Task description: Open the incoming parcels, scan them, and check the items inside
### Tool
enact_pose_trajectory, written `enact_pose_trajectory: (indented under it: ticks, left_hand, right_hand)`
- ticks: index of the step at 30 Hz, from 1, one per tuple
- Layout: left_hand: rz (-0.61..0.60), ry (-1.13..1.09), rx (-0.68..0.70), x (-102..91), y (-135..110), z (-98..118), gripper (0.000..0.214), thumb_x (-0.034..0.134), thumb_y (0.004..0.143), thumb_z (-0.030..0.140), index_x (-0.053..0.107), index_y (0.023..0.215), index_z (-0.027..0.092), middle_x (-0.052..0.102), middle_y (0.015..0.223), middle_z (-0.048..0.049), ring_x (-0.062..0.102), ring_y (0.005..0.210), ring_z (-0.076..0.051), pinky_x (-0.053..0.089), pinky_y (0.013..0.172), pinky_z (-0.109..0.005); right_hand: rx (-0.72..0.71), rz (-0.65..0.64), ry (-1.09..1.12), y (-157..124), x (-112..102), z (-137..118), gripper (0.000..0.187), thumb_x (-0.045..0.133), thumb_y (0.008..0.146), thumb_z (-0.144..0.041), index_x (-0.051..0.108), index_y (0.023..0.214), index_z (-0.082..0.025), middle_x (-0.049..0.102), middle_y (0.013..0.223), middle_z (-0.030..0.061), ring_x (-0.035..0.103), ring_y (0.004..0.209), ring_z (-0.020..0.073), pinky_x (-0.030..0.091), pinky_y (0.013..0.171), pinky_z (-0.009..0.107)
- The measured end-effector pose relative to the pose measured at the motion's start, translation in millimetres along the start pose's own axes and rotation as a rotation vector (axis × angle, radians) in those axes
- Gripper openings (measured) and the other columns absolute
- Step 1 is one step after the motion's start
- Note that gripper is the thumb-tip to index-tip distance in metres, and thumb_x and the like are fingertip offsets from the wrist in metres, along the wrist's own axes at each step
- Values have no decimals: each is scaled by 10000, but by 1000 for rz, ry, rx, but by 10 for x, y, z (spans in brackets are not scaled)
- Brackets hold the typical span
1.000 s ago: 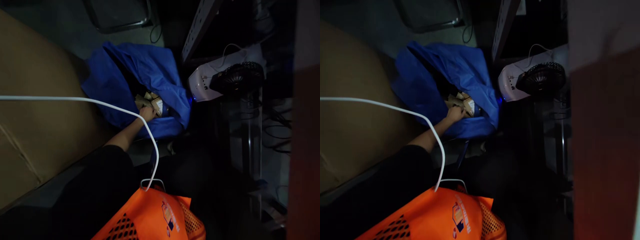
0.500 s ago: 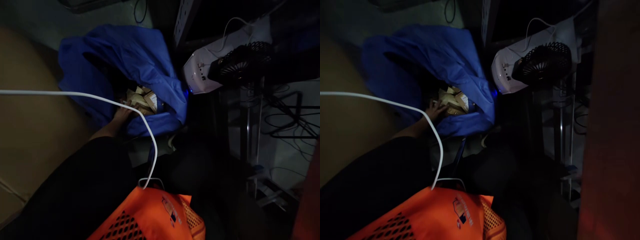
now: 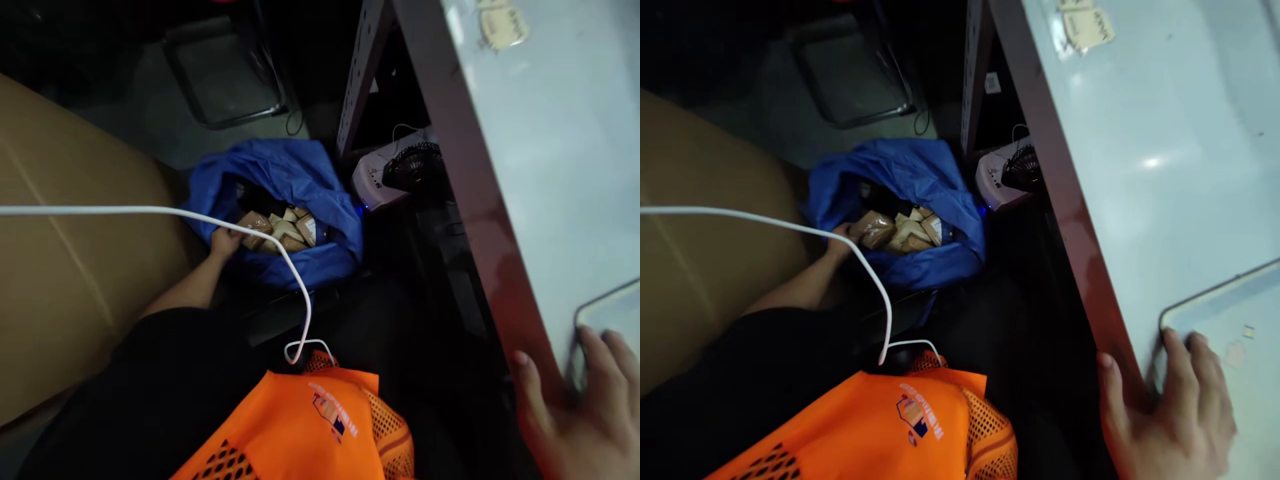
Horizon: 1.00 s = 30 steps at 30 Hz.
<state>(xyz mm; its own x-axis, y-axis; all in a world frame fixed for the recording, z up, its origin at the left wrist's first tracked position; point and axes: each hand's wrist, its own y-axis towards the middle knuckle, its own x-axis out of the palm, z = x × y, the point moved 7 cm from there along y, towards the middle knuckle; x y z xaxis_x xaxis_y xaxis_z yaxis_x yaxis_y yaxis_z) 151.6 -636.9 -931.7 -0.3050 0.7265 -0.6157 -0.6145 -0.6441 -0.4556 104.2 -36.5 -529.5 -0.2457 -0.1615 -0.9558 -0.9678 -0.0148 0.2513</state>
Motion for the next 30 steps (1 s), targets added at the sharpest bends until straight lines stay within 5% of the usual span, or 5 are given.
enact_pose_trajectory:
  ticks: [8, 12, 15, 22, 30]
  left_hand:
    - [-16, -473, 446, -655, -1059, 1876, 398, 803, 863, 493, 624, 1029, 179, 714, 943, 2, 660, 879, -164, 603, 889, -342]
    - [-49, -391, 1339, -716, -2585, 3430, 424, 894, 850, 339, 692, 1163, 134, 751, 1234, -53, 710, 1186, -234, 579, 1108, -444]
    - [-140, -296, 1927, -349, -3836, 4088, 422, 801, 925, 151, 662, 1324, 166, 695, 1402, -115, 617, 1398, -285, 536, 1192, -490]
    - [-430, -171, 2470, 868, -5329, 4579, 523, 573, 1008, 26, 529, 1516, 144, 646, 1478, -173, 479, 1524, -290, 530, 1210, -452]
    - [-547, 12, 2570, 1669, -6179, 4650, 490, 522, 1031, 52, 525, 1511, 149, 625, 1508, -150, 476, 1528, -289, 554, 1177, -459]
  right_hand:
    - [-160, 158, 217, -22, 2, 52, 517, 692, 980, -472, 662, 1445, -249, 612, 1520, 147, 563, 1422, 398, 433, 1203, 644]
    - [-103, 210, 579, -191, -242, 238, 348, 659, 1016, -395, 710, 1319, -231, 700, 1394, 129, 653, 1322, 304, 504, 1161, 530]
    - [2, 370, 582, -522, -718, 739, 346, 658, 1015, -393, 708, 1317, -231, 718, 1364, 115, 680, 1272, 290, 517, 1137, 511]
    - [467, 705, -73, -1893, -1958, 2760, 500, 607, 947, -492, 747, 1259, -127, 764, 1186, 177, 725, 1076, 340, 554, 1011, 517]
    - [861, 114, -258, -2323, -1698, 3937, 698, 545, 993, -486, 553, 1506, -12, 597, 1489, 265, 580, 1362, 389, 454, 1150, 492]
